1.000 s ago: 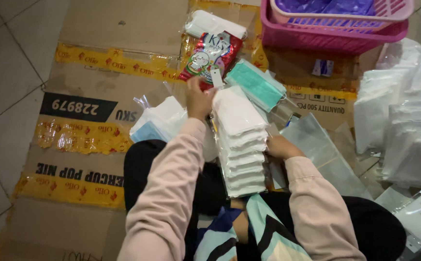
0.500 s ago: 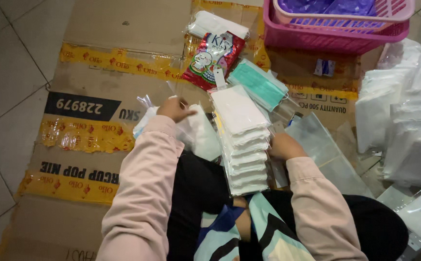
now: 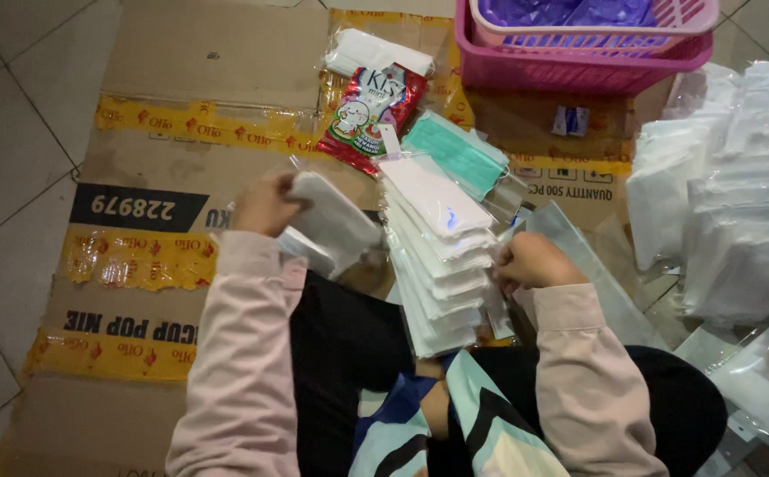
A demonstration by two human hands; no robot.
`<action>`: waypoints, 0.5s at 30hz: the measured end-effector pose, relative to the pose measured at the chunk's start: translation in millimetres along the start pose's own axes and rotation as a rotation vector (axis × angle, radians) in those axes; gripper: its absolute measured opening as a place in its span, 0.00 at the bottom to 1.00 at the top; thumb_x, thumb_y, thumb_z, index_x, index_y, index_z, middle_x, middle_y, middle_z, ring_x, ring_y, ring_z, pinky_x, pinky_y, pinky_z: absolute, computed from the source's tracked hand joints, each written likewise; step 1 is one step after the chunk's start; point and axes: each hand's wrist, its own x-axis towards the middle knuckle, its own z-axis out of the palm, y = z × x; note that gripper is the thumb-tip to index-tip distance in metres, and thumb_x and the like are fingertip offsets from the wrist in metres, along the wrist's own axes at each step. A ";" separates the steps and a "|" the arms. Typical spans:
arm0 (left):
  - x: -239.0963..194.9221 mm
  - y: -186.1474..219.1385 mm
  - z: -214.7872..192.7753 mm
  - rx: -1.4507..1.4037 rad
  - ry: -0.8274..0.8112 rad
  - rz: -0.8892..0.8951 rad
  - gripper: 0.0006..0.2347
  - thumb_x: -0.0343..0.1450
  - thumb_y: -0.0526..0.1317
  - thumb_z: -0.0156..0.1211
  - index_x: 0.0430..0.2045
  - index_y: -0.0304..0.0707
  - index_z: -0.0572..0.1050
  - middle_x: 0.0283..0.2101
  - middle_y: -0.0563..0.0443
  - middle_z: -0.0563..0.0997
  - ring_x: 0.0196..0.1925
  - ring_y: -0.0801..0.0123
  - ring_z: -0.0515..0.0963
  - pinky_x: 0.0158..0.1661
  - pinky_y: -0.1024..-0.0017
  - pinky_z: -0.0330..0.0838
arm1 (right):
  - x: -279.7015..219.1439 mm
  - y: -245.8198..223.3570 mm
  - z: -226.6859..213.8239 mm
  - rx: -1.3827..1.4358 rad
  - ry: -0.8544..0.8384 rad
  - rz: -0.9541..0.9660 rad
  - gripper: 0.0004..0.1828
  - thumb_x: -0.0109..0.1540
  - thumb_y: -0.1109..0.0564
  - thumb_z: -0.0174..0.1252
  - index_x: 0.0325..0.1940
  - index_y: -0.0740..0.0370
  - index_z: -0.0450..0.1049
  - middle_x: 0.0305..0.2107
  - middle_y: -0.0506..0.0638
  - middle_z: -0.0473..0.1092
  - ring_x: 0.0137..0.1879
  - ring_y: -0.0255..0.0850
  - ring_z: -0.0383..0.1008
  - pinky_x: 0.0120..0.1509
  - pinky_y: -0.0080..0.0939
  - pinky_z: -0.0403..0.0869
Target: The person sits on the floor and packs white face masks into clear plastic bags. They insert a white cardboard header card into each bag, fold the top, and seal it using a handheld heat sealer. The sealed packages are stacked on the floor.
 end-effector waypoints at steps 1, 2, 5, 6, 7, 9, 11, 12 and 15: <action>-11.5 10.1 -20.2 -0.002 0.082 -0.029 0.22 0.62 0.47 0.74 0.50 0.49 0.79 0.50 0.48 0.83 0.58 0.53 0.79 0.55 0.55 0.73 | 0.3 3.5 -0.2 0.003 -0.002 -0.008 0.12 0.58 0.54 0.59 0.38 0.61 0.85 0.23 0.54 0.81 0.29 0.47 0.82 0.41 0.43 0.78; -23.8 17.7 -36.3 -0.001 0.083 -0.026 0.22 0.62 0.47 0.74 0.50 0.49 0.79 0.50 0.48 0.83 0.58 0.53 0.79 0.55 0.55 0.73 | 9.2 14.6 1.4 0.005 0.001 -0.008 0.12 0.58 0.54 0.59 0.38 0.61 0.85 0.23 0.54 0.81 0.29 0.47 0.82 0.41 0.43 0.78; -61.4 43.7 -74.9 -0.011 0.330 0.038 0.13 0.68 0.44 0.75 0.44 0.53 0.80 0.44 0.53 0.84 0.52 0.57 0.82 0.52 0.61 0.73 | 10.0 25.9 -5.1 0.015 0.052 -0.036 0.14 0.59 0.48 0.59 0.36 0.57 0.86 0.21 0.50 0.81 0.29 0.44 0.83 0.41 0.43 0.79; -74.0 54.8 -81.3 -0.196 0.504 0.182 0.14 0.69 0.39 0.76 0.46 0.44 0.78 0.43 0.45 0.83 0.51 0.53 0.83 0.51 0.58 0.76 | -7.3 15.2 -15.1 0.035 0.172 -0.093 0.13 0.61 0.49 0.59 0.39 0.55 0.85 0.24 0.52 0.81 0.34 0.49 0.83 0.46 0.48 0.78; -86.8 65.7 -87.7 -0.383 0.676 0.329 0.15 0.70 0.34 0.78 0.47 0.35 0.77 0.42 0.37 0.83 0.50 0.48 0.84 0.49 0.54 0.79 | -24.7 4.4 -24.9 0.056 0.291 -0.149 0.12 0.62 0.49 0.59 0.42 0.53 0.85 0.27 0.54 0.82 0.40 0.54 0.83 0.50 0.53 0.77; -102.2 90.8 -76.7 -0.575 0.755 0.381 0.18 0.68 0.31 0.77 0.49 0.34 0.75 0.43 0.39 0.80 0.49 0.57 0.81 0.52 0.60 0.77 | -37.7 -6.0 -26.6 0.262 0.361 -0.220 0.11 0.62 0.51 0.63 0.44 0.55 0.84 0.27 0.53 0.81 0.36 0.48 0.82 0.48 0.45 0.77; -117.0 115.5 -61.8 -0.769 0.831 0.434 0.21 0.66 0.29 0.77 0.51 0.33 0.72 0.44 0.41 0.78 0.49 0.66 0.78 0.55 0.66 0.75 | -49.6 -19.3 -28.5 0.471 0.431 -0.291 0.11 0.61 0.53 0.66 0.47 0.56 0.83 0.27 0.52 0.81 0.32 0.42 0.82 0.45 0.38 0.77; -123.8 127.8 -51.5 -0.915 0.778 0.362 0.19 0.67 0.33 0.74 0.50 0.34 0.73 0.43 0.43 0.80 0.47 0.68 0.80 0.52 0.66 0.79 | -55.2 -26.5 -29.2 0.673 0.336 -0.405 0.19 0.60 0.55 0.67 0.54 0.61 0.79 0.35 0.58 0.80 0.40 0.46 0.81 0.51 0.43 0.78; -122.2 125.0 9.8 -1.203 0.644 0.149 0.18 0.67 0.34 0.70 0.50 0.36 0.74 0.43 0.48 0.82 0.43 0.70 0.83 0.47 0.67 0.83 | -51.1 -36.4 -18.7 1.033 0.162 -0.670 0.40 0.56 0.45 0.65 0.68 0.64 0.65 0.52 0.64 0.74 0.56 0.53 0.77 0.62 0.53 0.75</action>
